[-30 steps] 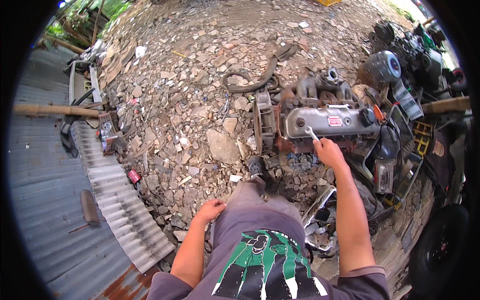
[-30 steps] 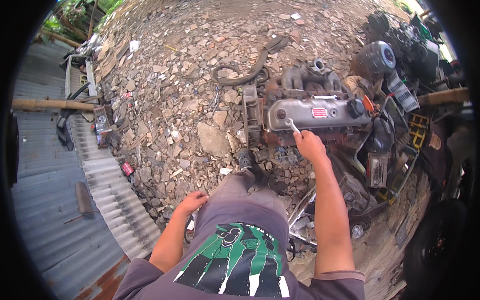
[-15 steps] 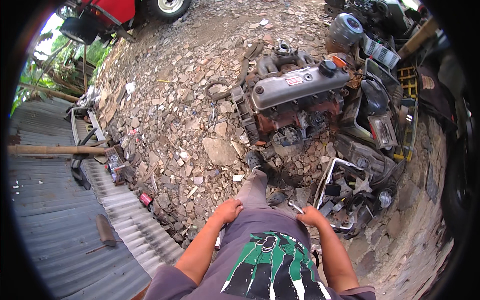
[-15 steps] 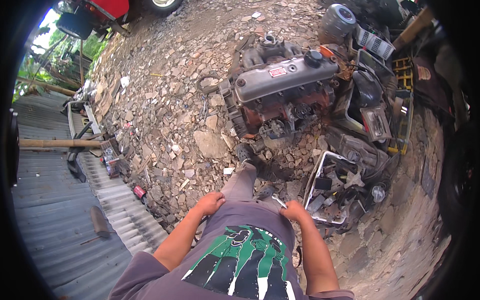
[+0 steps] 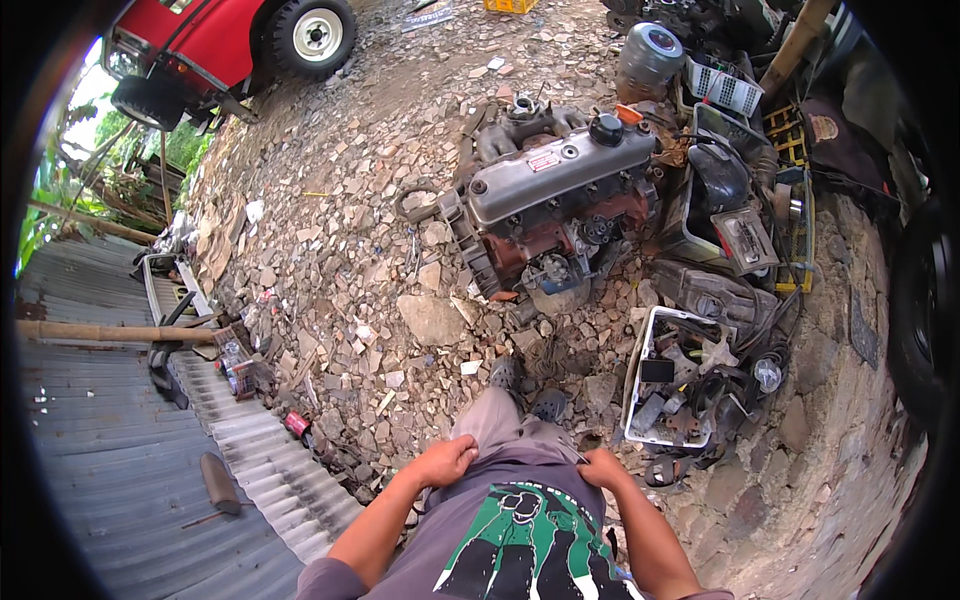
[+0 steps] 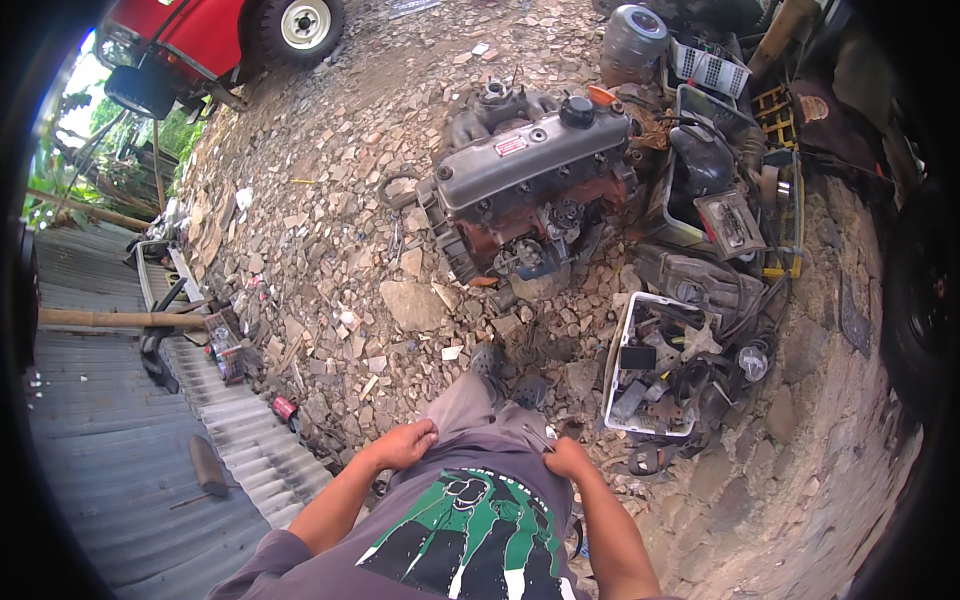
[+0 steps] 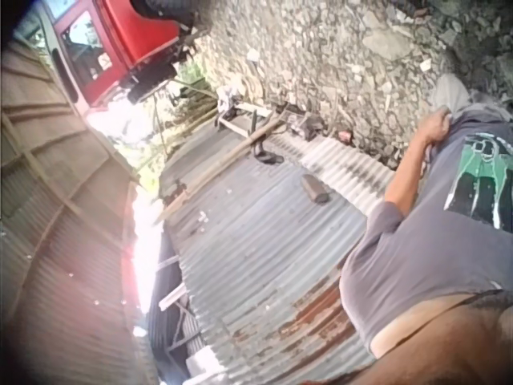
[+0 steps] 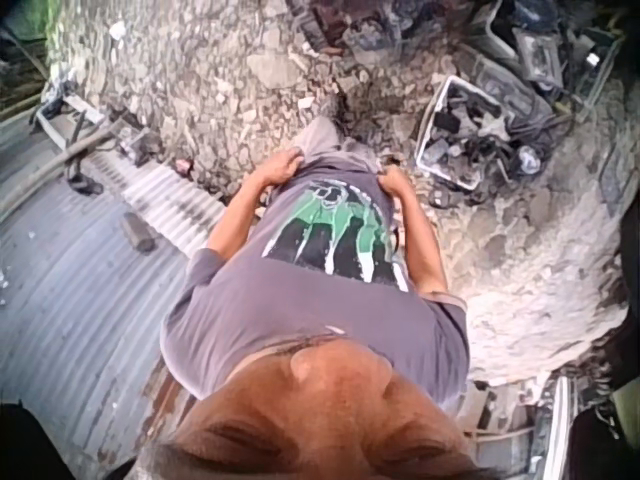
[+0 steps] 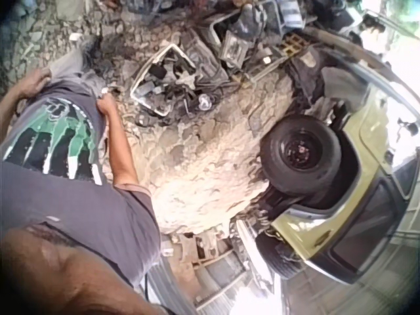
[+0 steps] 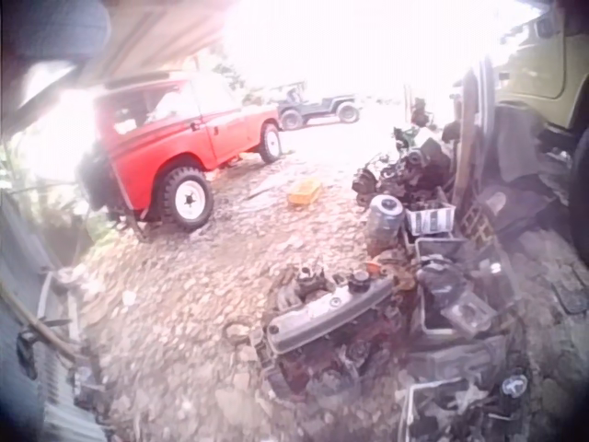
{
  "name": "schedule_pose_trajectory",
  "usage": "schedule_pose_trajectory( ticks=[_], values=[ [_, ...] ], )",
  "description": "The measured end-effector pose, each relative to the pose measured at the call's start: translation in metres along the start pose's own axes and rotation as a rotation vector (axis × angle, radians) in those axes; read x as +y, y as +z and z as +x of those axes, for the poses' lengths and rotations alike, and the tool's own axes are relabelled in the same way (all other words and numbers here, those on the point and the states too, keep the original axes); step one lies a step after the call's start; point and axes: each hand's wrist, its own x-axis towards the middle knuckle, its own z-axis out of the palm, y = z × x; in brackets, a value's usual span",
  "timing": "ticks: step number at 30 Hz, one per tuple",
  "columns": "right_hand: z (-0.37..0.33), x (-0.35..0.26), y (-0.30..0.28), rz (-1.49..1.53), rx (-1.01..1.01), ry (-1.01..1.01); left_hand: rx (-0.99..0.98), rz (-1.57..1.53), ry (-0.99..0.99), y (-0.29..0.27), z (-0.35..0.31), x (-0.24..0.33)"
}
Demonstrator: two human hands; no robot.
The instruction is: The person aligns a silver valve cover onto a dirty engine block and uses a wrench to tighten the bolts. They systematically work around the cover, securing it in place before briefly inspecting the underside of the assembly.
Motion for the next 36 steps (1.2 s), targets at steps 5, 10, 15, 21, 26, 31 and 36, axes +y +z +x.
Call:
schedule_pose_trajectory(
  ticks=[5,10,15,21,26,31,36],
  values=[
    [-0.049,0.01,-0.026,0.372,-0.311,0.086,-0.003,-0.023,-0.029,0.0,0.014,-0.032],
    [-0.063,-0.008,-0.048,0.359,-0.445,0.057,0.059,-0.047,-0.214,0.0,0.028,-0.041],
    [-0.063,-0.02,-0.074,0.262,-0.528,0.034,-0.125,-0.02,-0.151,-0.01,0.021,-0.053],
    [-0.048,0.012,-0.087,0.207,-0.584,-0.051,-0.045,-0.159,-0.228,0.018,0.019,-0.019],
    [-0.057,0.041,-0.102,0.33,-0.747,0.111,0.205,-0.33,-0.229,0.01,0.067,-0.006],
    [-0.068,0.016,-0.117,0.37,-0.683,0.129,0.658,-0.071,0.085,-0.085,0.163,0.025],
    [-0.012,0.047,-0.122,0.532,-0.291,0.123,1.21,-0.012,0.317,-0.195,0.285,0.075]
  ],
)
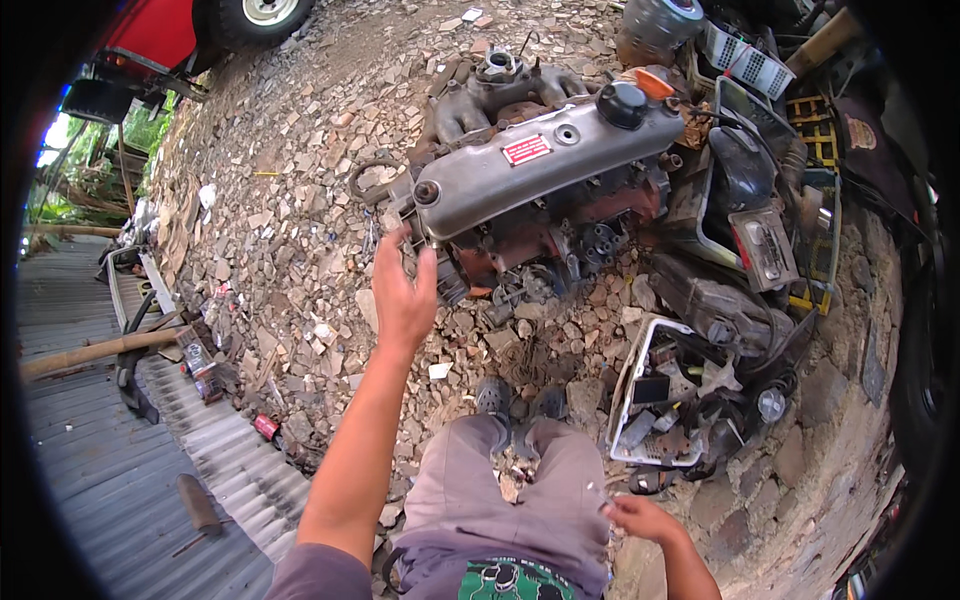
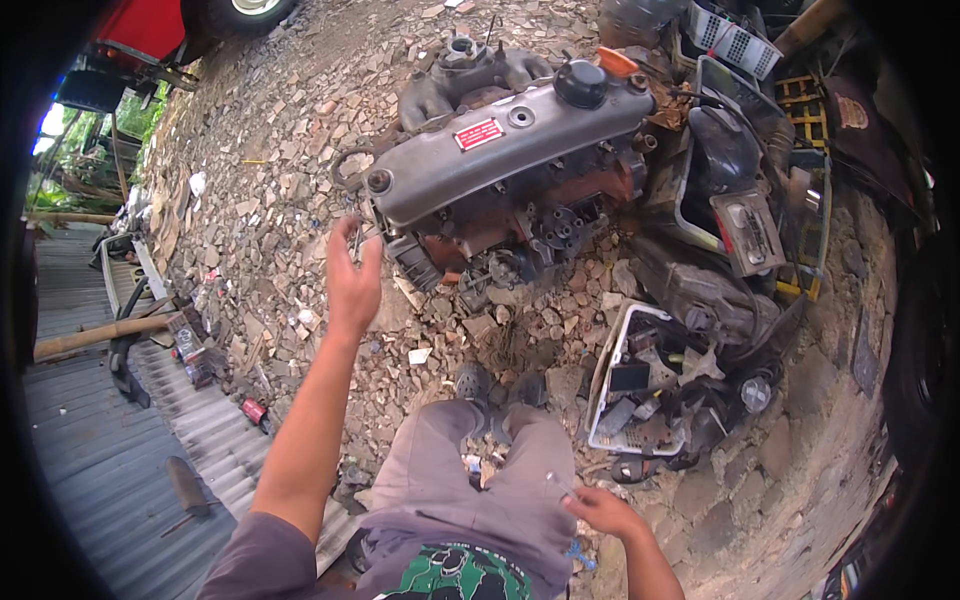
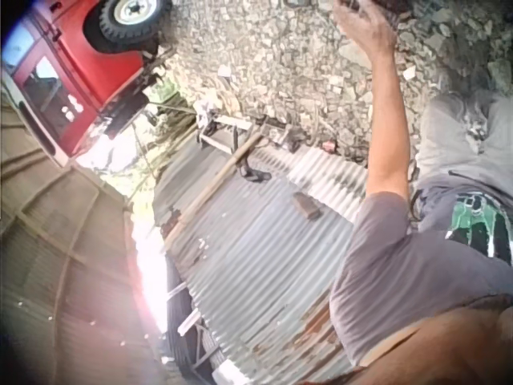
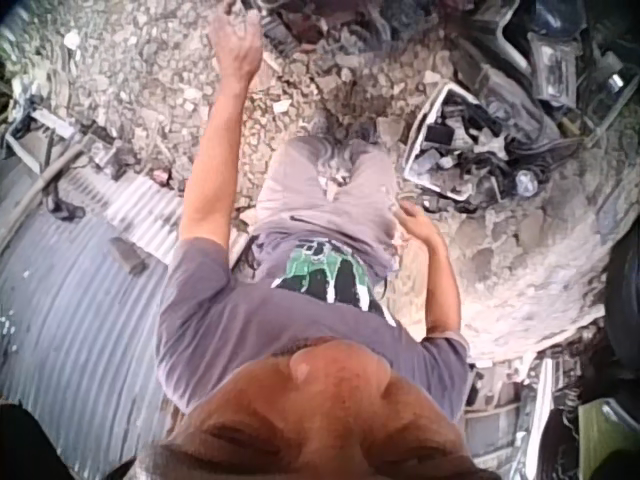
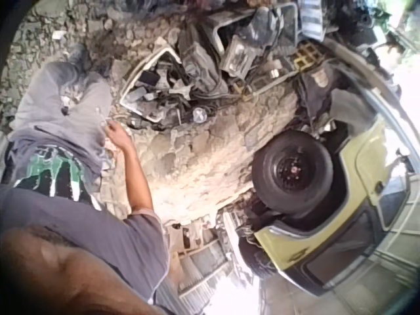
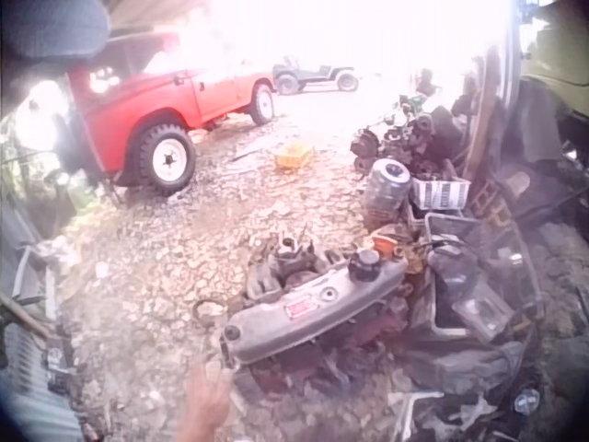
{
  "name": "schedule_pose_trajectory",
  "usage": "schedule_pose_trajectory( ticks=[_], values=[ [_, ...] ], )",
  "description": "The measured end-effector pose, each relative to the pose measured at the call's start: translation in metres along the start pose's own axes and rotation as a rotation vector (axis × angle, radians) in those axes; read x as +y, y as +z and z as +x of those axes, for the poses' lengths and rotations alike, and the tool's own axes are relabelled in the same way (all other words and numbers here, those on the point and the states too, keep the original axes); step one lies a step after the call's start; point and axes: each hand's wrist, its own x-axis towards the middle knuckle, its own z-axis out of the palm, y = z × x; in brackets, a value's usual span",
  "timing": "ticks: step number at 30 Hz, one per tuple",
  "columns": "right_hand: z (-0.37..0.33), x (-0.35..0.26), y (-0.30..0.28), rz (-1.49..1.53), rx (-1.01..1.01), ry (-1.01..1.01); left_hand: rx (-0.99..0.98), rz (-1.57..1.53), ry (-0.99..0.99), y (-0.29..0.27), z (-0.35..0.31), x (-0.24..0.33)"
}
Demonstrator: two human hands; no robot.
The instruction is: The person aligns a silver valve cover onto a dirty engine block and uses a wrench to tighten the bolts. They systematically work around the cover, securing it in place before briefly inspecting the underside of the assembly.
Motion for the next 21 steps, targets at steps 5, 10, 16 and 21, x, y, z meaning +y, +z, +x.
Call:
schedule_pose_trajectory(
  ticks=[5,10,16,21],
  values=[
    [0.113,-0.033,-0.071,0.076,0.526,-0.326,0.32,-0.079,0.184,0.077,0.084,-0.047],
    [0.205,-0.103,-0.128,0.16,0.618,-0.547,0.356,-0.368,0.188,0.105,0.085,-0.064],
    [0.283,-0.149,-0.162,0.333,0.605,-0.716,0.502,-0.325,0.359,0.112,0.097,-0.071],
    [0.313,-0.167,-0.181,0.204,0.578,-0.827,0.365,-0.539,0.23,0.106,0.095,-0.071]
  ],
)
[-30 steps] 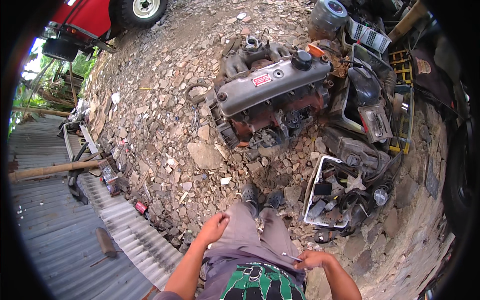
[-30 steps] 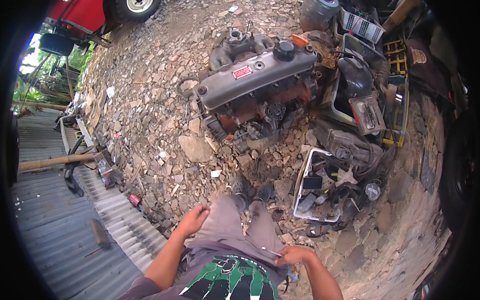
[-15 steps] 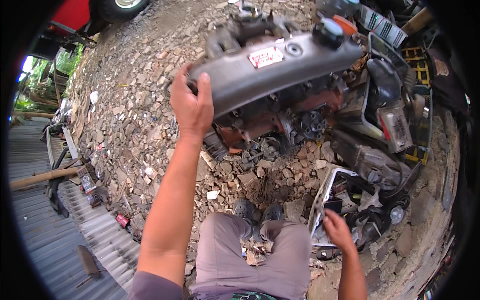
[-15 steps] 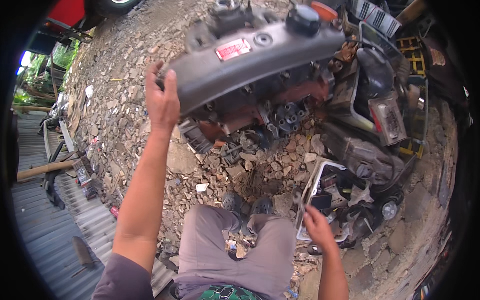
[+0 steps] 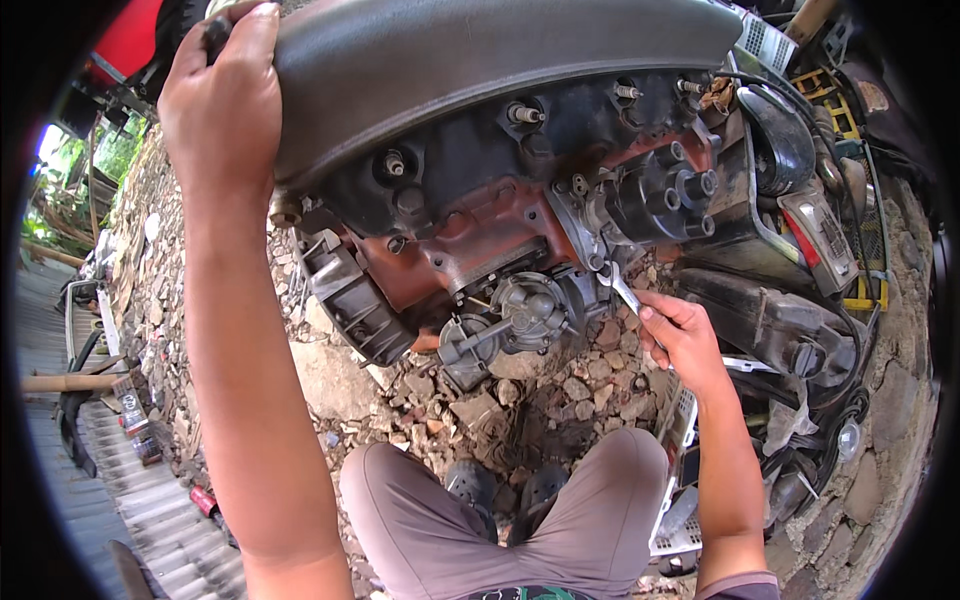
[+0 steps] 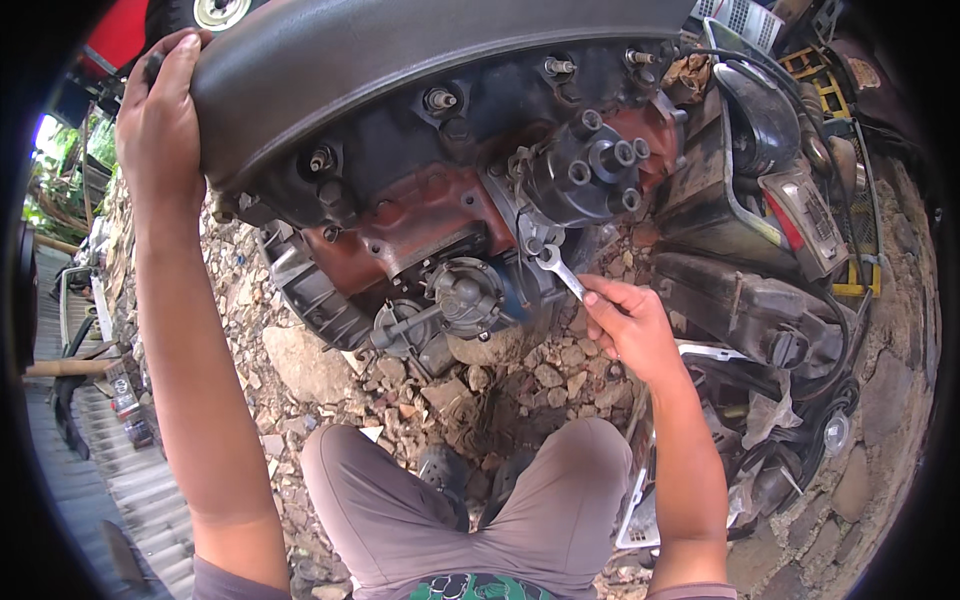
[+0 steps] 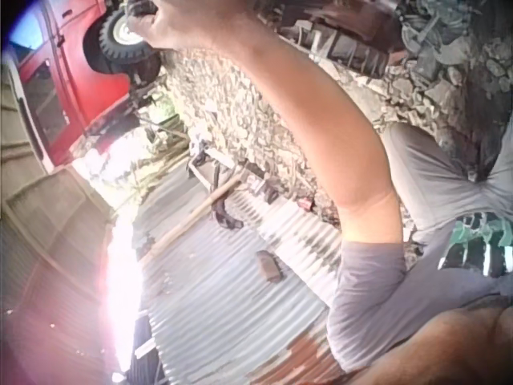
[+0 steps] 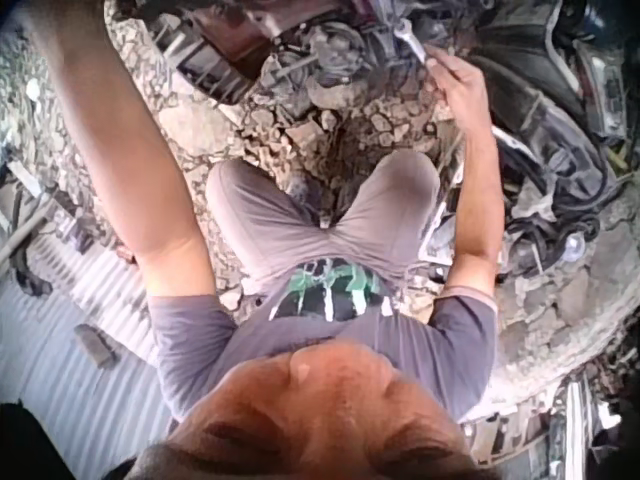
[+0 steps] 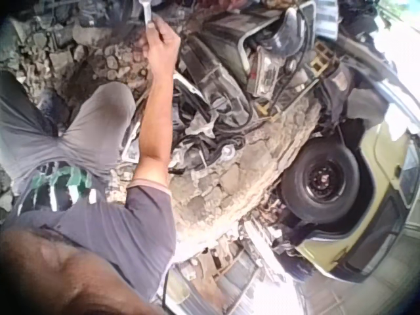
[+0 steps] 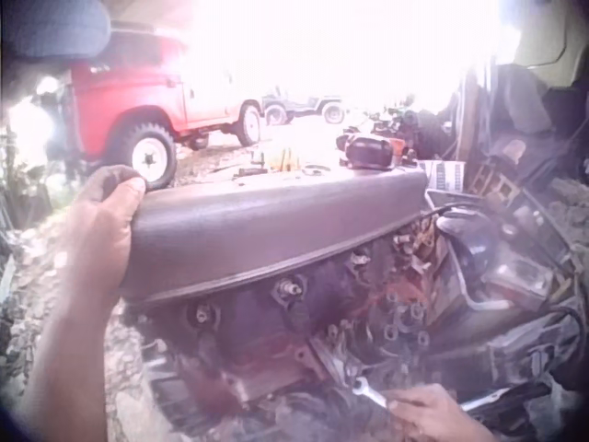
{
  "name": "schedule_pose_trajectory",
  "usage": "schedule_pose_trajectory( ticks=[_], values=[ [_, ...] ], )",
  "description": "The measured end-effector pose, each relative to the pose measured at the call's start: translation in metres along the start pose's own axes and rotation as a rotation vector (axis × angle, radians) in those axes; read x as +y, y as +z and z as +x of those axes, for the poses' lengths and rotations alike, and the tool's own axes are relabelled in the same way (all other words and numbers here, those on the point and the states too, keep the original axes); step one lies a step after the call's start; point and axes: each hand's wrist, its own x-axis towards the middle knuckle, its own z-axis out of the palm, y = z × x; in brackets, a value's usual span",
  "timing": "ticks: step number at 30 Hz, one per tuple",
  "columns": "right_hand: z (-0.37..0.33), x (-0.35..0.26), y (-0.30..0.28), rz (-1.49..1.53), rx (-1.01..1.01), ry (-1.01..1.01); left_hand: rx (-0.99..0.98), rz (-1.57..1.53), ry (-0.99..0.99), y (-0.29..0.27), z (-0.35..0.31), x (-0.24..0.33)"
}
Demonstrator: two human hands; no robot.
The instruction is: The person aligns a silver valve cover onto a dirty engine block and uses a wrench to tighten the bolts. They systematically work around the cover, securing it in place before briefly inspecting the underside of the assembly.
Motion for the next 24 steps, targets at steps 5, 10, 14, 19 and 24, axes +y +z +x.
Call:
schedule_pose_trajectory(
  ticks=[5,10,14,19,24],
  values=[
    [0.014,0.012,-0.009,0.043,-0.05,-0.077,0.1,0.1,0.103,0.003,0.008,-0.01],
    [0.015,0.011,-0.006,0.062,-0.087,-0.121,0.17,0.259,0.157,0.007,0.0,-0.004],
    [0.006,0.013,0.007,0.116,-0.022,-0.076,0.138,0.229,0.073,0.008,-0.005,0.004],
    [0.001,0.007,0.022,0.15,-0.029,-0.053,0.128,0.221,0.115,0.006,-0.004,0.002],
    [0.02,0.018,0.011,-0.449,0.065,-0.407,0.121,0.337,0.044,0.012,-0.003,0.009]
  ],
)
